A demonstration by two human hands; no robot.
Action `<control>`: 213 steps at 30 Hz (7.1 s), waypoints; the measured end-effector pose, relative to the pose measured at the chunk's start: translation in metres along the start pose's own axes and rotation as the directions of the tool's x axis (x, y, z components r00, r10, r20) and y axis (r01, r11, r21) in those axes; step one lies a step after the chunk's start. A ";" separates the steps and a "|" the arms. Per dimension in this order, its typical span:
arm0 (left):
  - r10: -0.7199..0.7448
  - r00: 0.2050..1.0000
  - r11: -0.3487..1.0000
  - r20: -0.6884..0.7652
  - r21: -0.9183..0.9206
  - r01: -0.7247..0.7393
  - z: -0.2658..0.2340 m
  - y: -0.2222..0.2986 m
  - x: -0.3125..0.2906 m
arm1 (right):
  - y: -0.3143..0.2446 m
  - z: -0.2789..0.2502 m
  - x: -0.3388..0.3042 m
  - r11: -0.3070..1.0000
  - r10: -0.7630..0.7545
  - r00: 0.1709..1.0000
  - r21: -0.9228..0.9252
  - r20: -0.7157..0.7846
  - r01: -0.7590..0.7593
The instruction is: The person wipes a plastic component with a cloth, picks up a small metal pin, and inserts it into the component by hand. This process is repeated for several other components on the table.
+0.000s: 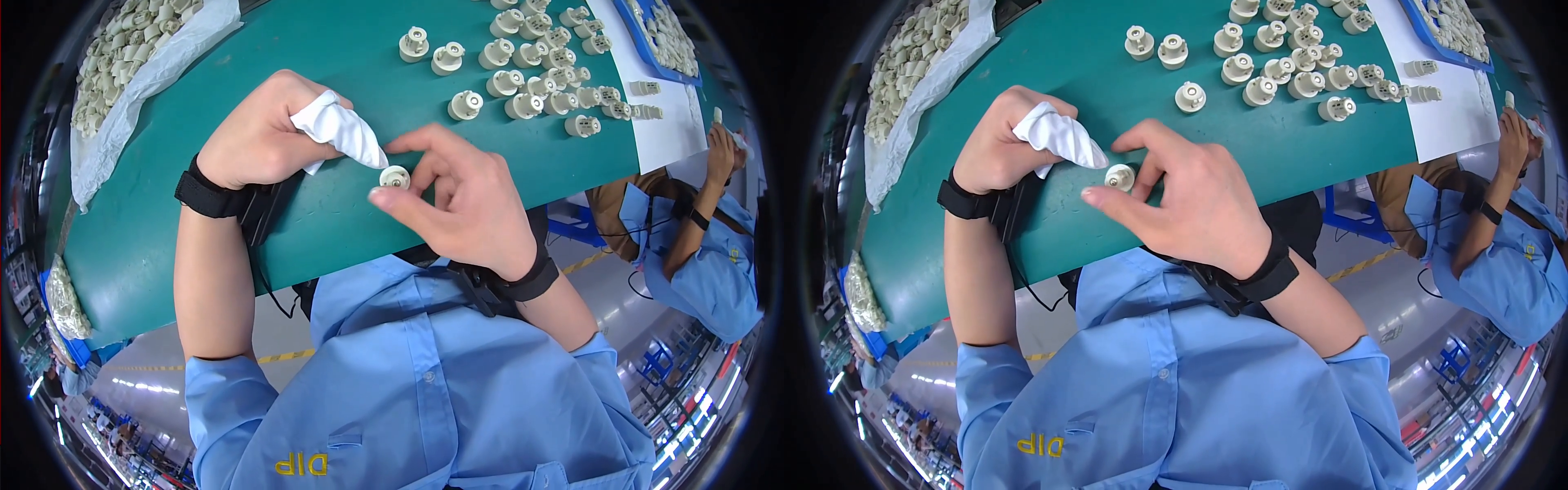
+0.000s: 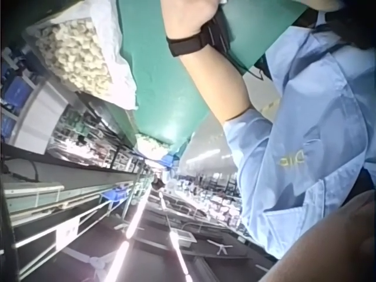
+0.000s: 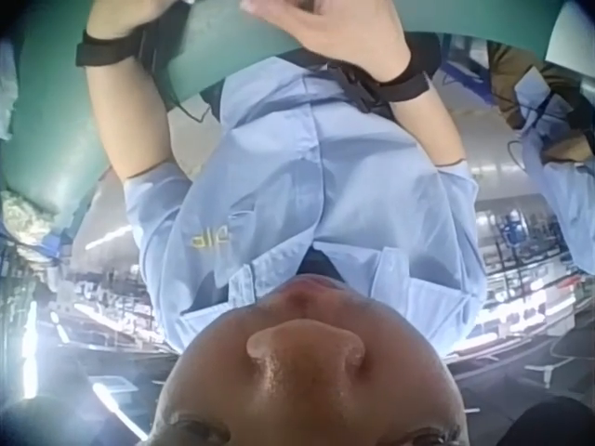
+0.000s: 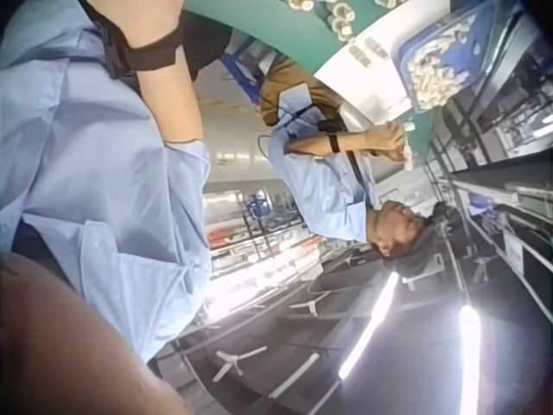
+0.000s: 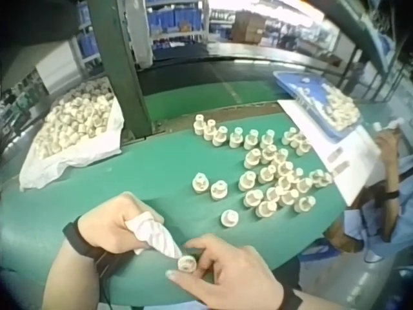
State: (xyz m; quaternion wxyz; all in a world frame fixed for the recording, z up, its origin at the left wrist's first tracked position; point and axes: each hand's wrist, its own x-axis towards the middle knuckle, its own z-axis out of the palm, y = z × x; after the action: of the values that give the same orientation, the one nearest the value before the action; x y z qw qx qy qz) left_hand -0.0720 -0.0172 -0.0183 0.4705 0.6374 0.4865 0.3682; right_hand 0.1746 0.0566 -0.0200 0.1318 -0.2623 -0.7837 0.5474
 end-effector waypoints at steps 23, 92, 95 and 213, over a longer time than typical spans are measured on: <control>0.062 0.978 0.930 0.197 0.345 -0.128 0.015 0.012 0.002 | 0.018 0.008 0.001 0.948 -0.252 0.967 -0.209 -0.042 0.238; -0.328 0.911 0.942 -0.250 -0.161 0.295 -0.010 -0.016 -0.009 | 0.077 -0.260 -0.052 0.725 0.577 0.779 0.593 -0.246 -0.350; -0.318 0.916 0.944 -0.244 -0.173 0.282 -0.009 -0.016 -0.007 | 0.082 -0.265 -0.047 0.709 0.623 0.757 0.552 -0.200 -0.438; 0.128 0.990 0.788 0.062 0.600 -0.139 0.014 0.029 0.000 | 0.004 -0.022 0.011 0.930 0.219 0.948 0.244 0.233 -0.275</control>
State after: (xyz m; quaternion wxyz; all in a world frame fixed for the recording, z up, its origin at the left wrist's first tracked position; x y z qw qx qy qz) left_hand -0.0510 -0.0225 0.0058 0.2207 0.7900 0.5277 0.2208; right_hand 0.1777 0.0810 -0.0170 0.0166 -0.2818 -0.6704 0.6862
